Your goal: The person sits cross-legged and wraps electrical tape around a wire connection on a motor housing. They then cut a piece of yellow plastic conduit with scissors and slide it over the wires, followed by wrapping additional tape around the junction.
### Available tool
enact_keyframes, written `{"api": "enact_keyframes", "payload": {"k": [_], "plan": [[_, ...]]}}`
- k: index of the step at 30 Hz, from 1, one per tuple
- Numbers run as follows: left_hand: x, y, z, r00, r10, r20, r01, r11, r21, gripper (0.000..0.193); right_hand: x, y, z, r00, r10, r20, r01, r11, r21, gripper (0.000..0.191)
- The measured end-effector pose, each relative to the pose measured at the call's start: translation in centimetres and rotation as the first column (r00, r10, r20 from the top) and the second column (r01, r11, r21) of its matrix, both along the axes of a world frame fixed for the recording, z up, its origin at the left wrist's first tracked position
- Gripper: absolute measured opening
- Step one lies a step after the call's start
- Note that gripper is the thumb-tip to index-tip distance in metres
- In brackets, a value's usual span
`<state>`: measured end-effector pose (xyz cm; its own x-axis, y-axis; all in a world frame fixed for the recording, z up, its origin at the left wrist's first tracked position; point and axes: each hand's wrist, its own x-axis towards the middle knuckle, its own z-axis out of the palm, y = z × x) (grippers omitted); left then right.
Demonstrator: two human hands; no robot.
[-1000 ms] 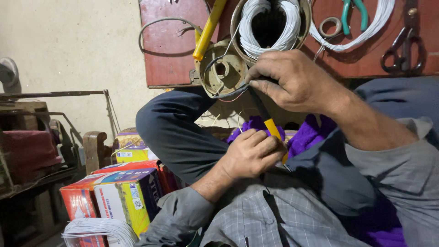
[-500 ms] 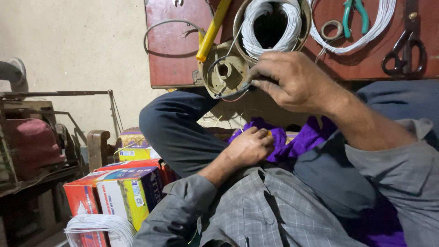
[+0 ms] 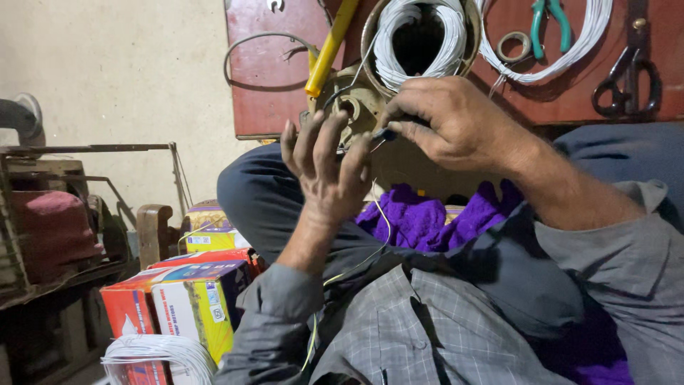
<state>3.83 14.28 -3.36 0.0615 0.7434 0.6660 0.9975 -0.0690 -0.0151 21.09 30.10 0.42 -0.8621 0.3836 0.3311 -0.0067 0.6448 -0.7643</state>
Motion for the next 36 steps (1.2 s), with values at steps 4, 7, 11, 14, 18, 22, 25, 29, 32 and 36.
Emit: {"api": "enact_keyframes", "payload": {"k": [4,7,11,14,18,22,25,29,32,36], "plan": [[0.0,0.9,-0.2,0.997,-0.061,0.036,0.061,0.998,-0.008,0.023,0.0,0.1,0.2,1.000,0.013,-0.018,-0.014,1.000,-0.019,0.015],[0.5,0.6,-0.4,0.994,-0.111,-0.025,0.112,0.992,0.057,0.022,0.1,0.2,-0.1,0.999,0.028,-0.037,-0.030,0.998,-0.056,0.015],[2.0,0.1,0.4,0.980,-0.193,0.050,0.189,0.979,0.070,0.022,0.0,0.2,-0.4,0.999,-0.004,-0.035,0.001,0.997,-0.071,0.014],[3.6,-0.5,1.8,0.943,-0.260,0.207,0.246,0.965,0.093,0.022,0.0,0.0,-0.4,0.997,-0.041,-0.064,0.039,0.999,-0.032,0.016],[3.3,0.4,3.1,0.876,-0.207,0.435,0.151,0.976,0.160,0.017,0.3,-0.3,-0.5,0.997,-0.018,-0.070,0.016,0.999,-0.029,0.017],[-0.3,3.6,2.1,0.312,0.069,0.948,0.083,0.992,-0.100,0.014,0.3,-0.2,-1.0,1.000,0.010,-0.026,-0.007,0.992,0.128,0.031],[-1.8,4.6,0.5,0.050,0.110,0.993,0.301,0.946,-0.120,0.010,0.4,-0.3,-1.4,0.999,0.019,-0.039,-0.010,0.975,0.223,0.041],[-2.0,4.5,-0.5,-0.028,0.209,0.977,0.356,0.916,-0.186,0.012,0.5,-0.8,-1.5,1.000,0.001,-0.027,0.008,0.948,0.319,0.047],[-2.3,4.3,0.3,-0.038,0.238,0.970,0.401,0.893,-0.203,0.012,0.3,-0.7,-1.3,1.000,-0.007,0.029,-0.003,0.947,0.322,0.047],[-3.3,3.0,2.9,-0.113,0.187,0.976,0.511,0.853,-0.105,0.025,0.2,-0.3,-0.8,0.997,0.026,0.079,-0.042,0.977,0.209,0.039]]}}
